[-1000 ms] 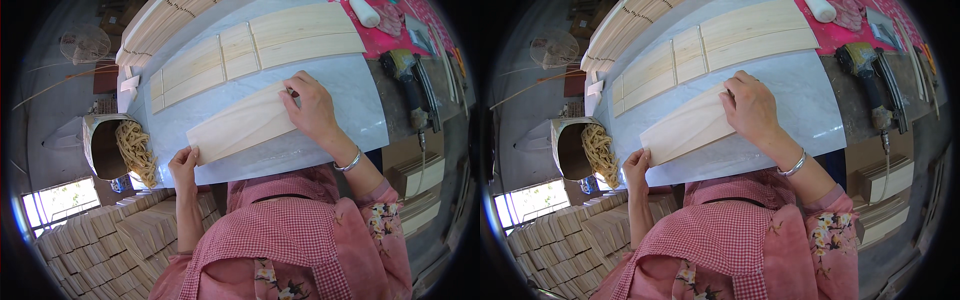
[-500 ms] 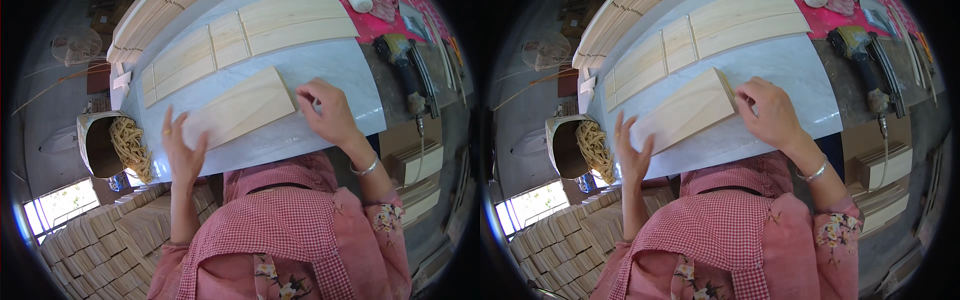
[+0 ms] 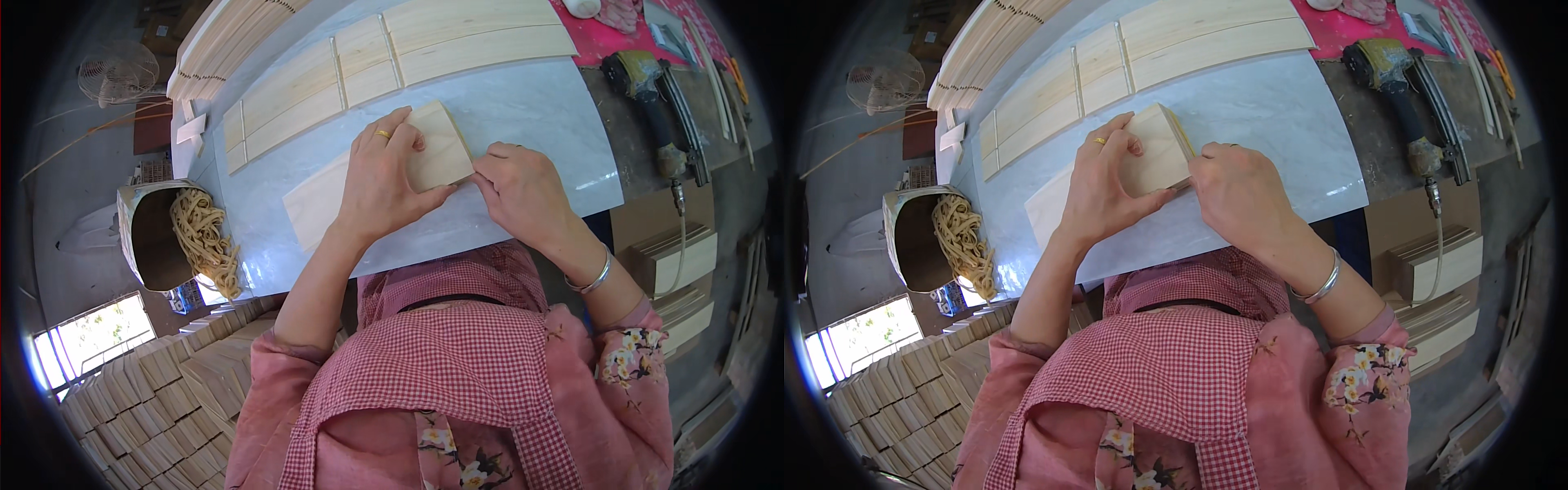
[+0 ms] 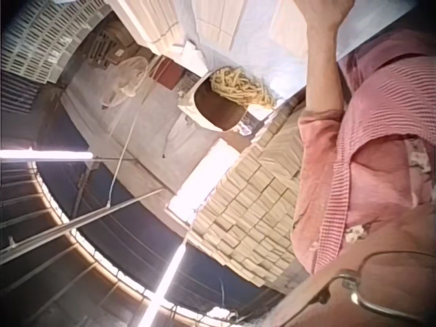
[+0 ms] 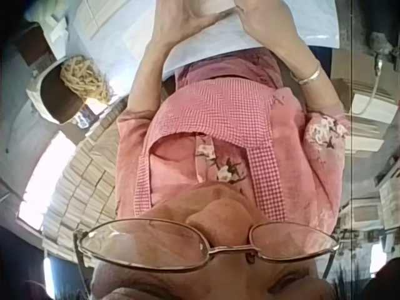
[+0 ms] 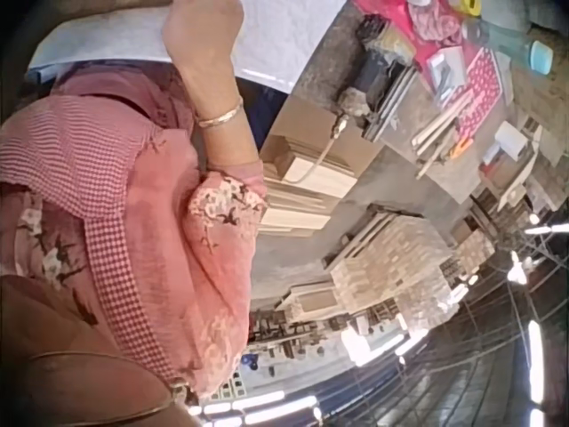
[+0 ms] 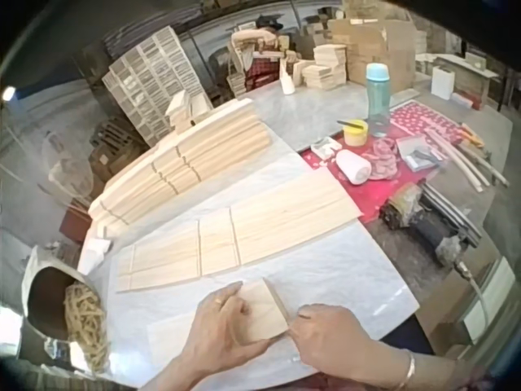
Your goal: Assemble wooden boxes by applying glue and using a pneumatic nail gun to secure components.
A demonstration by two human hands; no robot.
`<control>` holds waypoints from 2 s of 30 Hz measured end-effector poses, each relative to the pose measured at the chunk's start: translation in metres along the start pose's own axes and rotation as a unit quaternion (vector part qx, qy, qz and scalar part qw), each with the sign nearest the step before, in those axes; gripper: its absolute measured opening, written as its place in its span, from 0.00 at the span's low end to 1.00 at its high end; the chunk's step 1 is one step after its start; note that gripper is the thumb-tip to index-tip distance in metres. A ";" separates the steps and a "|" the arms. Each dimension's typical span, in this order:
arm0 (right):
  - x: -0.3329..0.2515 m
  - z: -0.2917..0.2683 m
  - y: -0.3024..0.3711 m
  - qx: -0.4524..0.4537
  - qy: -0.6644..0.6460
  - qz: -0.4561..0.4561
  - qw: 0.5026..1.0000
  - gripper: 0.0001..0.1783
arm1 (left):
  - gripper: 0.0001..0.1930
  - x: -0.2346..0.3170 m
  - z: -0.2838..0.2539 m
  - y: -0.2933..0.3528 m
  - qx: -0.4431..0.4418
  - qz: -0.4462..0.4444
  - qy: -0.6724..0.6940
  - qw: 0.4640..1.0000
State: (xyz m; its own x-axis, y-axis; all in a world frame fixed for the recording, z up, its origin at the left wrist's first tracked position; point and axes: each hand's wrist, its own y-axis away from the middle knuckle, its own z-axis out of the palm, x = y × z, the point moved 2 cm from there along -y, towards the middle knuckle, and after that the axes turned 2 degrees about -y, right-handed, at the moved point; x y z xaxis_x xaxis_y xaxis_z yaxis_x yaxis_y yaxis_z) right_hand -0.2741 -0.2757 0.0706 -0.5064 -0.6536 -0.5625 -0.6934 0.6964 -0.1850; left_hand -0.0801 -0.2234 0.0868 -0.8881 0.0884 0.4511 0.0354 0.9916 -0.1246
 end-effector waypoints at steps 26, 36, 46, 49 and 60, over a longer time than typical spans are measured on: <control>0.205 -0.124 0.043 0.037 0.297 0.260 0.918 0.34 | 0.26 -0.030 0.009 0.008 0.176 -0.060 -0.021 0.982; 0.055 -0.161 -0.018 -0.024 0.090 0.344 0.934 0.19 | 0.26 -0.034 0.013 0.010 0.195 -0.056 -0.029 0.979; -0.078 -0.110 -0.029 -0.086 -0.031 0.270 0.959 0.13 | 0.29 -0.034 0.012 0.010 0.198 -0.051 -0.037 0.978; -0.081 -0.105 -0.029 -0.095 -0.057 0.275 0.955 0.13 | 0.30 -0.032 0.010 0.010 0.172 -0.061 -0.033 0.983; -0.071 -0.097 -0.030 -0.098 -0.081 0.291 0.948 0.13 | 0.30 -0.034 0.010 0.010 0.177 -0.062 -0.034 0.982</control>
State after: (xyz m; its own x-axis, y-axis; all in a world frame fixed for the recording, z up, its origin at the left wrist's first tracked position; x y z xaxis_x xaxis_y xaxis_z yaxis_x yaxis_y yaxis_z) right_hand -0.2671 -0.2785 0.1942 -0.7586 -0.1099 -0.6422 -0.4103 0.8463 0.3398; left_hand -0.0541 -0.2173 0.0615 -0.9041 -0.0499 0.4245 -0.2262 0.8984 -0.3764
